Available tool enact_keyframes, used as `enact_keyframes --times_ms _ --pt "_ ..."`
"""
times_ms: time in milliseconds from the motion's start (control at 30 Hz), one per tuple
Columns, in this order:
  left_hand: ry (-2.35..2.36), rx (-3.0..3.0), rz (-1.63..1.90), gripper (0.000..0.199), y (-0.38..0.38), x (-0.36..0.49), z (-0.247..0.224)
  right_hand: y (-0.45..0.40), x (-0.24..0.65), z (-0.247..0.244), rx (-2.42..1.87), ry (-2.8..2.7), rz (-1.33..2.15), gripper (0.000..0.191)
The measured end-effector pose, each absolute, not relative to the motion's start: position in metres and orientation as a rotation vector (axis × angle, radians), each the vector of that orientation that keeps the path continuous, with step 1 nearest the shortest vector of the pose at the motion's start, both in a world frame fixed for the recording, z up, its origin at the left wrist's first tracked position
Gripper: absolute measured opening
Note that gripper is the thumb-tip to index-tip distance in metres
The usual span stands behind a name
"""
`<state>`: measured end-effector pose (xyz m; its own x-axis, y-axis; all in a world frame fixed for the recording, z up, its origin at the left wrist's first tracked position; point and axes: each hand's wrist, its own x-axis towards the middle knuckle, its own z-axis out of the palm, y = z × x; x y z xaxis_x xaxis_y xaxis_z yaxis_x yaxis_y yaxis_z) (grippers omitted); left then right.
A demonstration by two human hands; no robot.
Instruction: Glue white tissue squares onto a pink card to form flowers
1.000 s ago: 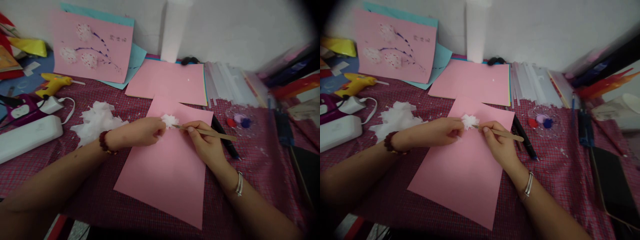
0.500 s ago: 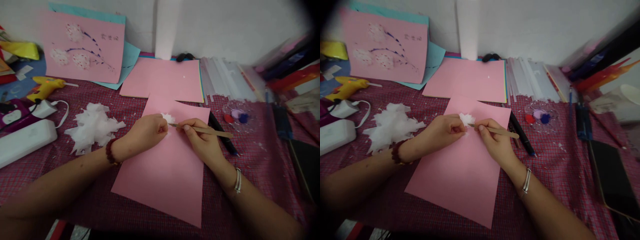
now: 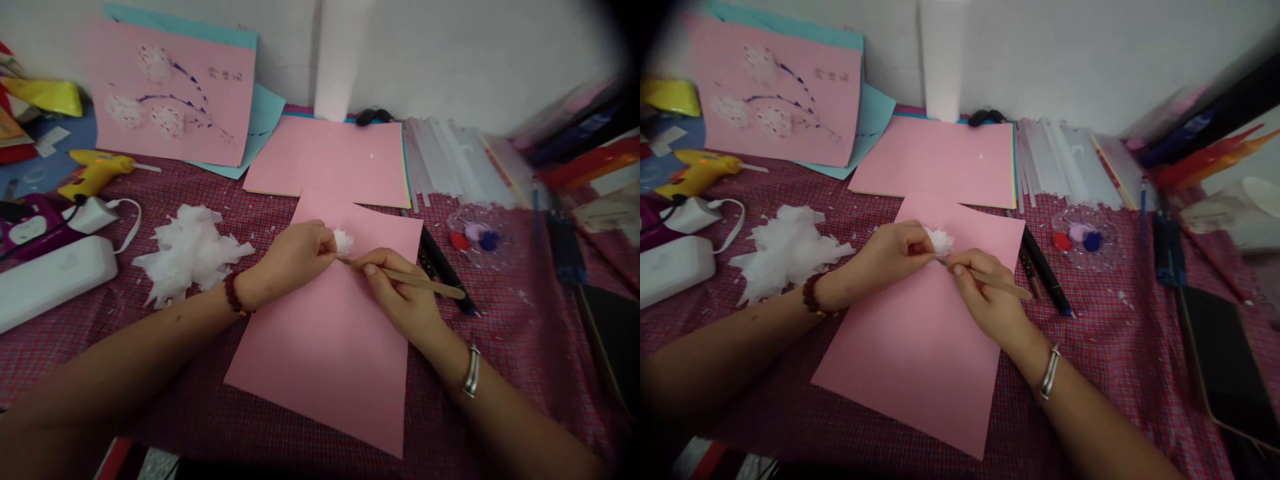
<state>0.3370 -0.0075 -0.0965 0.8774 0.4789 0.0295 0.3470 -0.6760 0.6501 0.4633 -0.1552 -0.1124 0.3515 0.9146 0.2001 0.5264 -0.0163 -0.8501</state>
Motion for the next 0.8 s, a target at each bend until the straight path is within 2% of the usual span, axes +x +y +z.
enact_keyframes --times_ms 67,233,533,800 --pt "0.631 2.268 0.313 0.006 -0.006 0.337 -0.098 -0.155 0.463 -0.112 -1.706 -1.347 0.504 0.015" --pt "0.764 1.926 0.500 0.009 0.006 0.334 -0.104 -0.159 0.462 -0.111 -1.740 -1.433 0.482 0.014" --pt "0.786 1.826 0.448 0.005 0.012 0.332 -0.106 -0.158 0.460 -0.119 -1.679 -1.572 0.357 0.017" --pt "0.754 1.672 0.420 0.003 0.016 0.332 -0.102 -0.162 0.456 -0.108 -1.695 -2.015 0.321 0.021"
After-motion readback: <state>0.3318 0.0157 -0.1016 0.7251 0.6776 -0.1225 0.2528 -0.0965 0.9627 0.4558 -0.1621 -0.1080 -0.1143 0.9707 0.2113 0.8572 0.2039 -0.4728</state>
